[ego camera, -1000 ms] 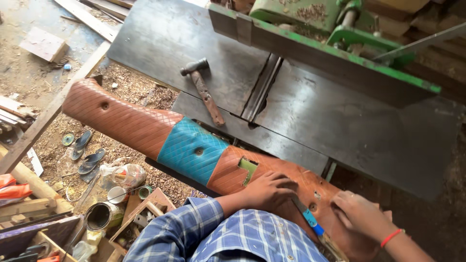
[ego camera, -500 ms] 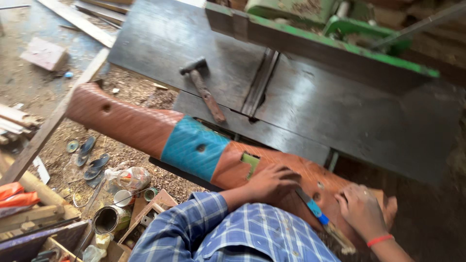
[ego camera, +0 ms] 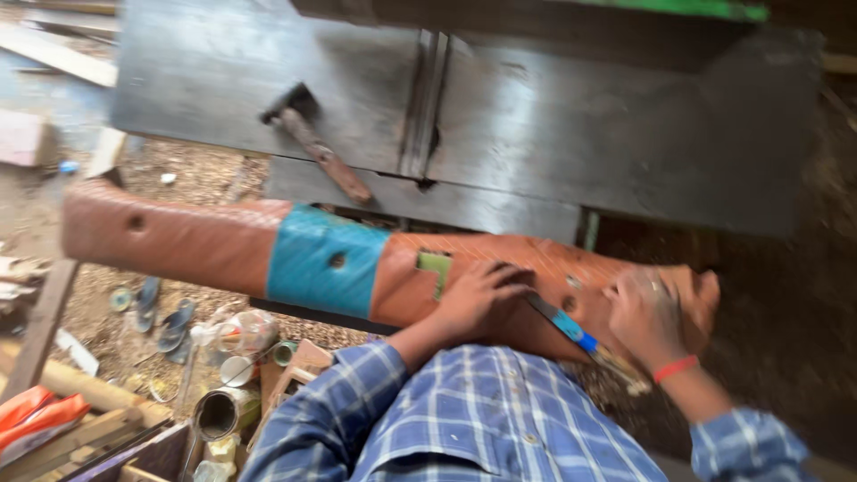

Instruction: The person applies a leather-like cover to a long wooden object, using a small blade to trim the edges and tucking the material into grooves with their fingers.

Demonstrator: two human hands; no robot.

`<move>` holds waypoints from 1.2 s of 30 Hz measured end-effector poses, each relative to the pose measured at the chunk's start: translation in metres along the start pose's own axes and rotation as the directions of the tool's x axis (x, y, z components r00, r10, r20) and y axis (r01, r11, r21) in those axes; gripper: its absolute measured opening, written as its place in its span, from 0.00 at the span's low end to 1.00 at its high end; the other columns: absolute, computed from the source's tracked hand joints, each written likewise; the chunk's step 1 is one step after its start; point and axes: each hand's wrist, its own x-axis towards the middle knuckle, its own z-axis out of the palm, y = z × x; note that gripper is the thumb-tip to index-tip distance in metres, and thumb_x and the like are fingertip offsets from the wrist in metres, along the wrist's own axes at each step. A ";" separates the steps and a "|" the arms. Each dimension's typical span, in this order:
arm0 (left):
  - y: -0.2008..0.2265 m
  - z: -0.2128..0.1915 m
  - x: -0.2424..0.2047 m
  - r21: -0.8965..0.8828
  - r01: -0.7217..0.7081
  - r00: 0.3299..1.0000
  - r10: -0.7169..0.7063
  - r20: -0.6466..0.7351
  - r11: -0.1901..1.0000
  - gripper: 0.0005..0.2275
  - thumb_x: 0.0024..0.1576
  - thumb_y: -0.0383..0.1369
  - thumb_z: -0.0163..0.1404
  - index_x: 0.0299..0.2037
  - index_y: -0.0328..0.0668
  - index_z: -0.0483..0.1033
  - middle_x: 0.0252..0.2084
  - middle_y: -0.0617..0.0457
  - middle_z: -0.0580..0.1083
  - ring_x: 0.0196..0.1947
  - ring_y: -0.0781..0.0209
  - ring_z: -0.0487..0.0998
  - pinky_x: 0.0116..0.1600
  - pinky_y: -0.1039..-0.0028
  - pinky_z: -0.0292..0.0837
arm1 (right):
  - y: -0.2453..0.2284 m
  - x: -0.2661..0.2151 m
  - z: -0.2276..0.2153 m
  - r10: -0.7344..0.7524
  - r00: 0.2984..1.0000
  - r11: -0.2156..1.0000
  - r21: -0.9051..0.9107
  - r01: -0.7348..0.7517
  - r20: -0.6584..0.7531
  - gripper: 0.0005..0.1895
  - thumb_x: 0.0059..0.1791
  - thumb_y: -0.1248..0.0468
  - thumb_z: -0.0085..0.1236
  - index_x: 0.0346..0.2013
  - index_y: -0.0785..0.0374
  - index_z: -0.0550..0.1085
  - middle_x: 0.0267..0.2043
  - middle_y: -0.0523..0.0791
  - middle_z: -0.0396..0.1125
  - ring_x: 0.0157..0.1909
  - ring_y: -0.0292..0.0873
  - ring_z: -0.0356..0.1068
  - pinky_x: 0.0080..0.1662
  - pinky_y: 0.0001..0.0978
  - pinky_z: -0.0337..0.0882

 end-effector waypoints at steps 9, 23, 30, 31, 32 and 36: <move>0.003 -0.001 0.000 0.004 0.043 0.999 -0.043 0.006 0.999 0.13 0.59 0.36 0.53 0.53 0.50 0.80 0.65 0.51 0.72 0.65 0.49 0.70 0.68 0.58 0.65 | -0.006 -0.003 -0.002 0.015 1.000 0.997 -0.074 -0.014 0.008 0.04 0.49 0.60 0.56 0.35 0.56 0.75 0.38 0.44 0.72 0.47 0.49 0.71 0.52 0.48 0.63; 0.011 0.020 0.050 -0.122 0.001 0.996 -0.012 -0.093 0.993 0.11 0.59 0.33 0.58 0.51 0.42 0.79 0.54 0.49 0.76 0.54 0.47 0.73 0.61 0.59 0.71 | 0.048 -0.039 -0.006 0.234 0.956 0.909 0.388 -0.150 -0.179 0.16 0.51 0.60 0.67 0.49 0.64 0.75 0.51 0.50 0.71 0.56 0.56 0.70 0.60 0.47 0.69; 0.029 0.063 0.106 -0.040 -0.085 0.983 0.090 0.163 0.996 0.09 0.55 0.39 0.56 0.40 0.45 0.83 0.42 0.49 0.75 0.49 0.48 0.74 0.53 0.58 0.70 | 0.030 -0.036 -0.014 0.134 0.978 0.979 0.174 -0.106 -0.160 0.22 0.47 0.55 0.68 0.54 0.58 0.77 0.59 0.45 0.71 0.62 0.52 0.68 0.61 0.53 0.58; 0.028 0.066 0.110 -0.019 -0.112 0.978 0.113 0.174 0.994 0.08 0.56 0.38 0.55 0.39 0.45 0.82 0.42 0.50 0.75 0.50 0.49 0.74 0.54 0.59 0.70 | 0.032 -0.033 -0.012 0.117 0.982 0.988 0.113 -0.101 -0.149 0.22 0.46 0.53 0.68 0.52 0.57 0.78 0.58 0.44 0.72 0.62 0.50 0.69 0.60 0.54 0.55; 0.027 0.069 0.113 0.003 -0.139 0.973 0.136 0.185 0.990 0.08 0.57 0.38 0.55 0.37 0.44 0.82 0.41 0.50 0.75 0.50 0.50 0.74 0.54 0.59 0.70 | 0.034 -0.032 -0.010 0.107 0.987 0.984 0.158 -0.087 -0.124 0.21 0.48 0.53 0.66 0.53 0.56 0.78 0.58 0.43 0.72 0.63 0.49 0.69 0.60 0.52 0.55; 0.028 0.080 0.115 0.147 -0.190 0.938 0.135 0.318 0.971 0.04 0.54 0.31 0.52 0.35 0.47 0.81 0.42 0.52 0.74 0.51 0.53 0.74 0.55 0.62 0.71 | 0.038 -0.030 0.002 0.106 0.994 0.959 0.267 -0.099 -0.013 0.15 0.52 0.55 0.61 0.53 0.51 0.78 0.55 0.41 0.74 0.61 0.45 0.70 0.62 0.51 0.54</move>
